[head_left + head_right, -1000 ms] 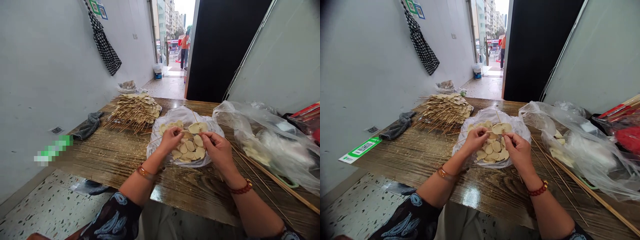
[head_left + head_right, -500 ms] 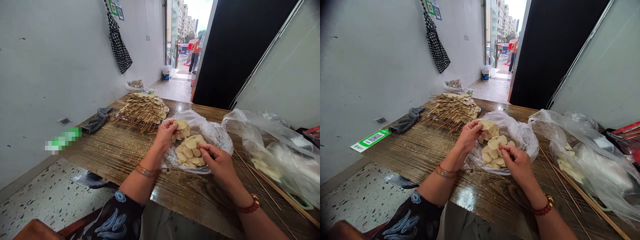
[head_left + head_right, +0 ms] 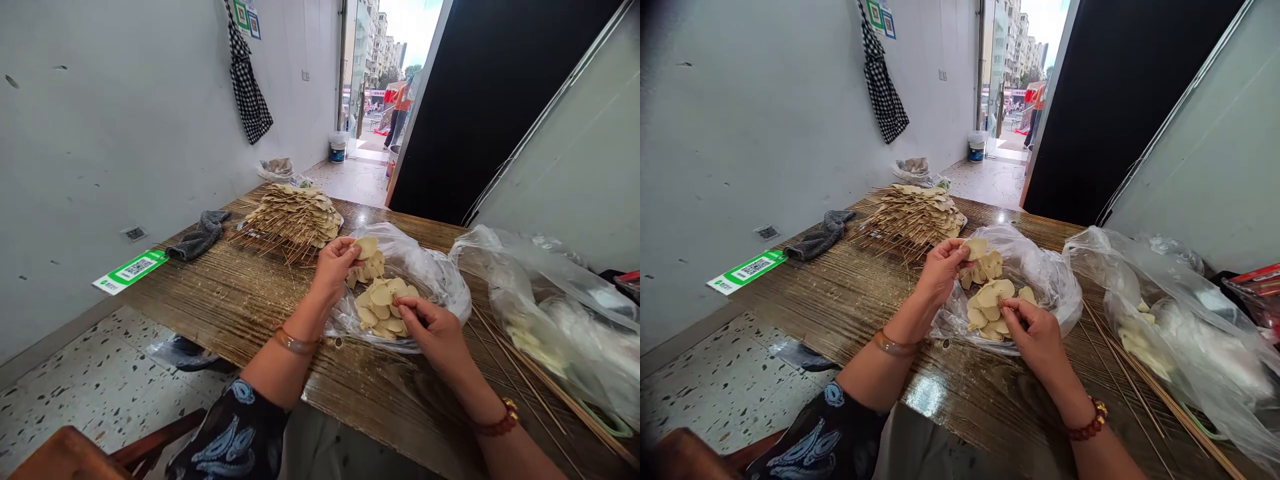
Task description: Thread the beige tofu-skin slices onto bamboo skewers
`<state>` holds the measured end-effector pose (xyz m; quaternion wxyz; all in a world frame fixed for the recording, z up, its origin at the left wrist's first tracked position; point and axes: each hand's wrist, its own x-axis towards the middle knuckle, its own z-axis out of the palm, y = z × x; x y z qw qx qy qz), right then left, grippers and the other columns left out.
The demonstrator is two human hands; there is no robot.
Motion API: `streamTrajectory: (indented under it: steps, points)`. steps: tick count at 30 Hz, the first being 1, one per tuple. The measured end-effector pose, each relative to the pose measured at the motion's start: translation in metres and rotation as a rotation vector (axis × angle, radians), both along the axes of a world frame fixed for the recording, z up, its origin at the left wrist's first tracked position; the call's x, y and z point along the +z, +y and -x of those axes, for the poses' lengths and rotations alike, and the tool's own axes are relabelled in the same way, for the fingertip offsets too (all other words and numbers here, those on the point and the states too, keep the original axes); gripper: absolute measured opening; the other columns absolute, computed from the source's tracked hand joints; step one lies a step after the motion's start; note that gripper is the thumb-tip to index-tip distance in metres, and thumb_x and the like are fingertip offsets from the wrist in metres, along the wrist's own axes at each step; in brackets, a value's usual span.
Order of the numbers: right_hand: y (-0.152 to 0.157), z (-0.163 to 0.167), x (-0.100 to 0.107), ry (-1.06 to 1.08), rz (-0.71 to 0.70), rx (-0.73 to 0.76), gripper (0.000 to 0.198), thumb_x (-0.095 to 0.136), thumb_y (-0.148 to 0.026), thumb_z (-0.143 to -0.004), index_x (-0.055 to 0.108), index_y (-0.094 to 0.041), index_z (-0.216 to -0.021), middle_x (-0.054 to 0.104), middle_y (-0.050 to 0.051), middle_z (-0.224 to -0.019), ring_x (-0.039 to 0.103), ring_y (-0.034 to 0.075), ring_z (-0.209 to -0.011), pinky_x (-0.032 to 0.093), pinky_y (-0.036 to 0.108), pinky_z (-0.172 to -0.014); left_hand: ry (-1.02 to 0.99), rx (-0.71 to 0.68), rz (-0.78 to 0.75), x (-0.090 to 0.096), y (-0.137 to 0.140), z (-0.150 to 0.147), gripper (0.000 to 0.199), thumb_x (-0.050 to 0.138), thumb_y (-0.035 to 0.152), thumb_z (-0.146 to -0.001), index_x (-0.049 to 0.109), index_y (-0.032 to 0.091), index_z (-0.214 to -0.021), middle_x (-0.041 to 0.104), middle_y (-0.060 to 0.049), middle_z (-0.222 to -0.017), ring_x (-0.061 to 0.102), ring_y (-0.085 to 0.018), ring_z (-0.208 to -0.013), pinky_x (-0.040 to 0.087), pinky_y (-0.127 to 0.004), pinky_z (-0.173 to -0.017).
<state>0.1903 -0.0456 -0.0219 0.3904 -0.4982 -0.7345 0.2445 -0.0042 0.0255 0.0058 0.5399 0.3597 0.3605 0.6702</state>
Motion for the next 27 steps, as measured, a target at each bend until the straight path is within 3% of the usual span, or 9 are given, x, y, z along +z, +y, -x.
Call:
streamTrajectory:
  steps: [9,14,19,27]
  points:
    - [0.0029,-0.0011,-0.0036,-0.018,0.001,-0.014,0.029,0.051,-0.035,-0.089,0.072,-0.016,-0.093,0.075,0.007,-0.085,0.067,0.019,-0.072,0.049,0.028,-0.062,0.027,-0.004,-0.021,0.0018,-0.0015,-0.0014,0.033,0.08,0.03,-0.057,0.06,0.015,-0.078,0.063,0.002,-0.073,0.057,-0.008,-0.061,0.049,-0.022,-0.06]
    - [0.0025,-0.0007,-0.002,-0.022,-0.002,-0.021,0.029,0.051,-0.035,-0.088,0.072,-0.017,-0.092,0.074,0.006,-0.078,0.065,0.018,-0.065,0.048,0.028,-0.06,0.131,0.031,-0.044,0.0007,-0.0011,-0.0014,0.024,0.076,0.028,-0.061,0.064,0.015,-0.077,0.061,0.002,-0.071,0.055,-0.008,-0.062,0.047,-0.02,-0.061]
    - [0.0035,-0.001,-0.0034,0.0,0.024,-0.013,0.029,0.05,-0.036,-0.089,0.072,-0.017,-0.094,0.075,0.007,-0.089,0.067,0.019,-0.074,0.049,0.028,-0.064,0.25,0.048,-0.076,0.0002,-0.0027,-0.0032,0.018,0.073,0.026,-0.064,0.066,0.015,-0.077,0.06,0.002,-0.065,0.052,-0.008,-0.059,0.041,-0.019,-0.058]
    - [0.0037,-0.0014,-0.0028,0.005,0.001,-0.035,0.029,0.051,-0.036,-0.089,0.072,-0.017,-0.094,0.074,0.006,-0.083,0.065,0.018,-0.068,0.048,0.027,-0.06,0.196,-0.035,-0.044,-0.0043,-0.004,-0.0089,0.021,0.073,0.027,-0.064,0.064,0.014,-0.076,0.06,0.002,-0.066,0.051,-0.007,-0.058,0.041,-0.019,-0.056]
